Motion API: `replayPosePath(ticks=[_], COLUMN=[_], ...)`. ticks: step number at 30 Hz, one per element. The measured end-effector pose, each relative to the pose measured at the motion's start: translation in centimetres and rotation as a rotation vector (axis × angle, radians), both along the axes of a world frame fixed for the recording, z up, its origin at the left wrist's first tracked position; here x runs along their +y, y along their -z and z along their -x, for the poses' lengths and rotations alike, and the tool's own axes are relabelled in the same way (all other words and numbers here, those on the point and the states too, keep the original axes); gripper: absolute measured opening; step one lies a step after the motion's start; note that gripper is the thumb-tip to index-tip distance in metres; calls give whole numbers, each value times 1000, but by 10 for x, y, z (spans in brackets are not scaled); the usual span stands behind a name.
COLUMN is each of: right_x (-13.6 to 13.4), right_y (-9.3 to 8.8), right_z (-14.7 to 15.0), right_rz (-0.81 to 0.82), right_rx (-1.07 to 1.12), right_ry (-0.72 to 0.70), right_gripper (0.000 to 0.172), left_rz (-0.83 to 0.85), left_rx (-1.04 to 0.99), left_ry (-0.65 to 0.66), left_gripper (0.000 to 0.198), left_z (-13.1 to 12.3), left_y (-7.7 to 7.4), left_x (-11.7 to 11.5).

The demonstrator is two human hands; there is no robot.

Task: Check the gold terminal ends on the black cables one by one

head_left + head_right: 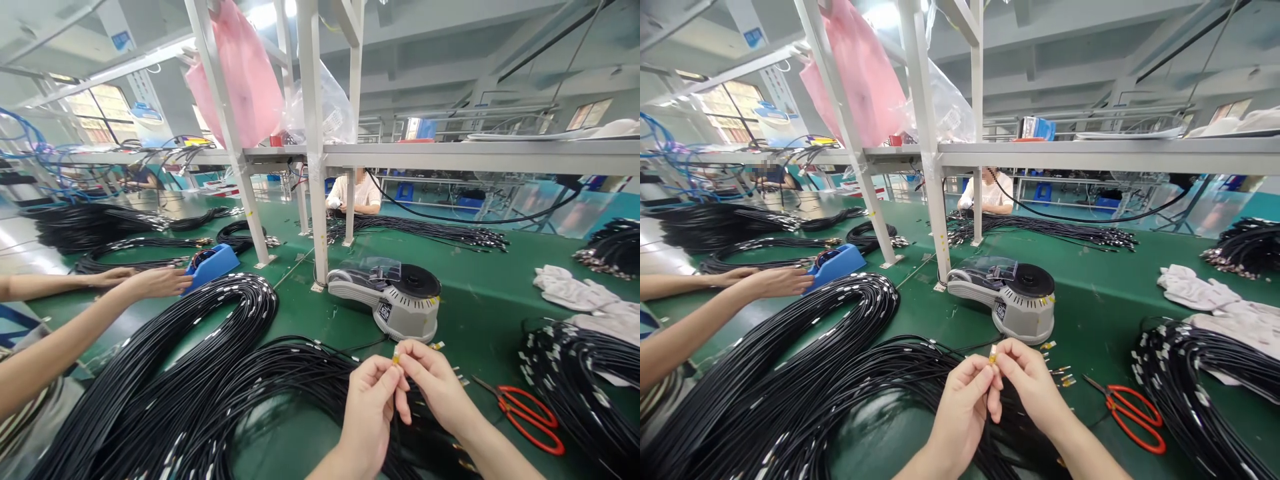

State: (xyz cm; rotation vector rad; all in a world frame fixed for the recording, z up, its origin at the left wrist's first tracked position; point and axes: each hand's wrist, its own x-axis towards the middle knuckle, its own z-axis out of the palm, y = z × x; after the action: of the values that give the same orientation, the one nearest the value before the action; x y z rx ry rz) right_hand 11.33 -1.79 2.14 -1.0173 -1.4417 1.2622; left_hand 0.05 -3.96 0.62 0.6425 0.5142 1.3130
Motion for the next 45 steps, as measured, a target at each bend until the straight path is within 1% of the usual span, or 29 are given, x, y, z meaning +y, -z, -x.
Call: replayPosePath(ticks=[3,5,8,11,14,17,19,21,23,24,25,26,27,30,31,32,34,36,37,39,42,44,45], right_x=[2,4,5,5,5,6,5,3,1,0,-1,-1,-1,3,4,5,8,12,15,21,35,44,48], right_y=[1,2,2,0,-2,-4,-6,-7,-7,-7,-8,-8,-8,-7,-6,-5,-3,-2,-1,2,4,4,4], right_z=[-3,-6,-10,-12,-12,-12,-12,-12,-12,-13,-13,-14,-14,-16,-17,-17,-18,-21,-25,-37,-64,-82,-90], right_rz=[43,55,40,-2,-38,-65,-80,-92,-112,-124,-136,-145,-155,-162,-148,-123,-59,-11,5,16,-8,-24,-26], right_rx=[56,89,125,92,26,-11,12,54,55,38,18,-2,-23,-85,-95,-88,-10,109,159,224,272,286,280], right_ry=[-32,-3,29,-12,-31,-78,-127,-164,-170,-160,-137,-107,-70,53,75,77,36,-4,7,103,329,435,471], right_gripper=[24,21,31,33,28,17,16,20,23,25,26,26,27,29,29,30,29,31,32,32,27,26,27], left_rz=[-2,5,13,27,34,48,59,60,45,38,30,14,-12,-115,-132,-125,-67,-9,9,27,-1,-66,-124], left_rx=[2,8,24,39,32,6,-24,-60,-70,-58,-28,32,122,473,561,606,573,469,422,378,398,388,395], left_ry=[16,26,40,54,78,111,181,299,410,440,444,421,374,182,149,145,203,271,293,303,277,352,413], left_gripper=[20,21,21,23,24,26,26,26,27,27,27,26,23,14,14,17,22,24,25,28,34,36,44], left_z=[1,1,2,2,2,2,3,5,7,9,10,11,12,14,16,17,21,23,24,22,11,-1,-8], left_y=[1,2,1,-1,-1,1,2,1,-1,-2,-4,-6,-8,-10,-9,-9,-7,-6,-6,-6,-3,6,12], left_x=[3,4,5,4,3,3,3,3,3,4,5,5,6,9,10,12,15,17,18,17,9,1,-3])
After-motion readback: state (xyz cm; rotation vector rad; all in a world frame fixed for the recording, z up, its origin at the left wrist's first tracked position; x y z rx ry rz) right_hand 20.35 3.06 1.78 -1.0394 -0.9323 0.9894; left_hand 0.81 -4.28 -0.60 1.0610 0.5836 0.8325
